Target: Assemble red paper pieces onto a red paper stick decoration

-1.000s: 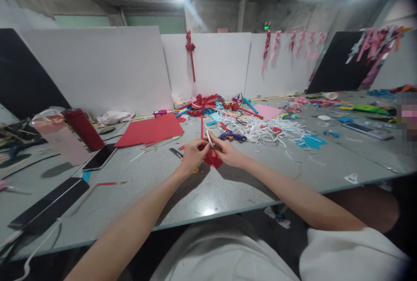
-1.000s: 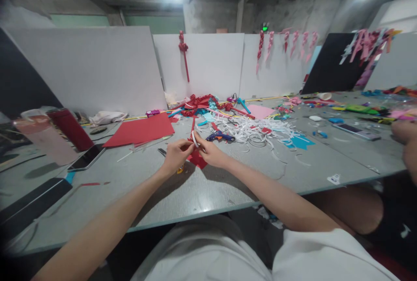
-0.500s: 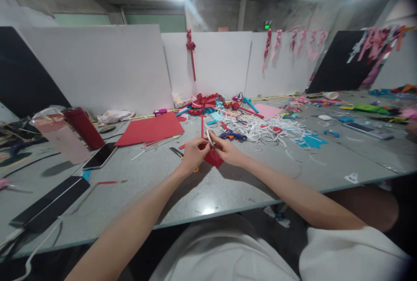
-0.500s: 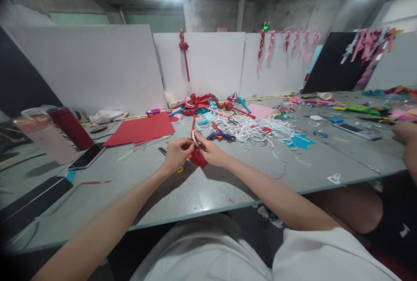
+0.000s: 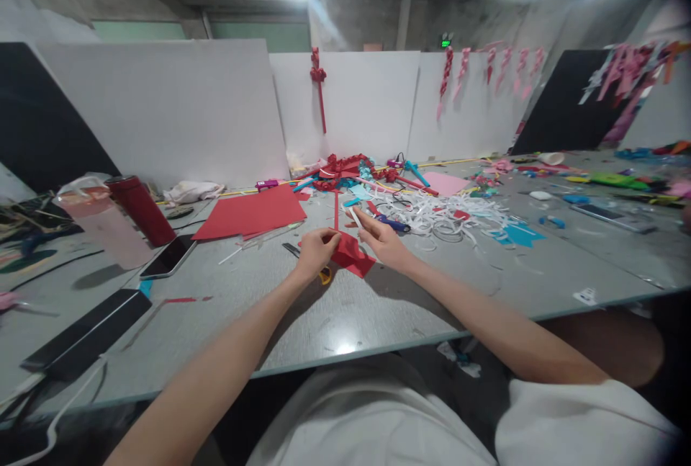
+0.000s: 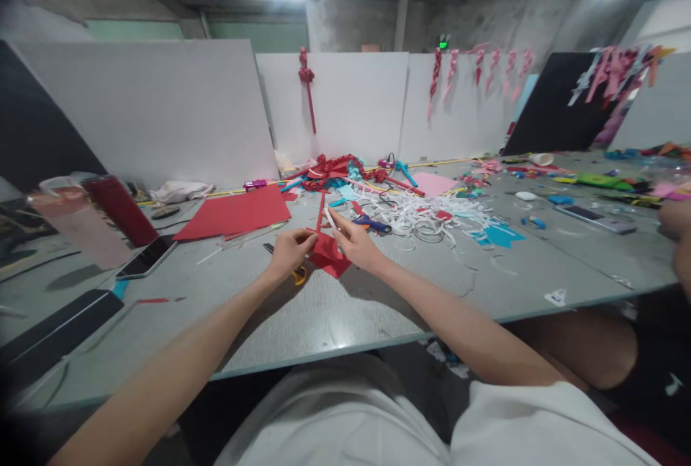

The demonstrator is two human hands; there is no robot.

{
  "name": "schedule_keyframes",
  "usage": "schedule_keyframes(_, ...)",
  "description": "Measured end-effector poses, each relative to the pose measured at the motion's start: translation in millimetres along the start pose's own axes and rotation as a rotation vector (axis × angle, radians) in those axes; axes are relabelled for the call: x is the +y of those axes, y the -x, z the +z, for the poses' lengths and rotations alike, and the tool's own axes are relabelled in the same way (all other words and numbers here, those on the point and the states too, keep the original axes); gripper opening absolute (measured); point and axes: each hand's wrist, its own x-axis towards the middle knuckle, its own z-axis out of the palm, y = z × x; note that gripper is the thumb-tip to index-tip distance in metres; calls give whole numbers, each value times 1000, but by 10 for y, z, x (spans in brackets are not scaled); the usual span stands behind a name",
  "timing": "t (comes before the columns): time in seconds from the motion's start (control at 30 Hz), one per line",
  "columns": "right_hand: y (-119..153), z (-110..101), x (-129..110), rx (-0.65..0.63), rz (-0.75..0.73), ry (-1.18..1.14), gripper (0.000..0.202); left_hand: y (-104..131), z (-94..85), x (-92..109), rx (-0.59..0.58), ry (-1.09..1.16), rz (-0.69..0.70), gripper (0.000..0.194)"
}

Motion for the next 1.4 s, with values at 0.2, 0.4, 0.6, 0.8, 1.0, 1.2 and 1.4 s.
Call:
schedule_keyframes(0.2, -41, -5, -30, 155, 83, -31, 53, 1, 8, 17, 33, -83, -12, 34)
schedule_keyframes(0.4, -34, -23, -49, 156, 121, 74, 47, -16, 13, -59, -21, 13, 3, 23)
schedule_keyframes(0.6, -13, -18, -66, 133, 116, 197, 40, -38, 35, -131, 60, 17, -52, 34)
schedule_keyframes(0.8, -8, -22, -96, 90, 68, 250, 36, -57, 24, -157, 82, 20, -101, 33)
schedule_keyframes(1.0, -14, -6, -68, 58, 96, 100, 32, -38, -6, -55, 68, -25, -18, 23)
schedule_keyframes(1.2, 11, -13, -79, 31, 172, 26, 33, -18, -14, 26, 112, 10, 42, 14)
schedule_keyframes(1.4, 25, 10, -99, 19, 223, -52, 41, 41, -9, 168, 33, 176, 43, 18)
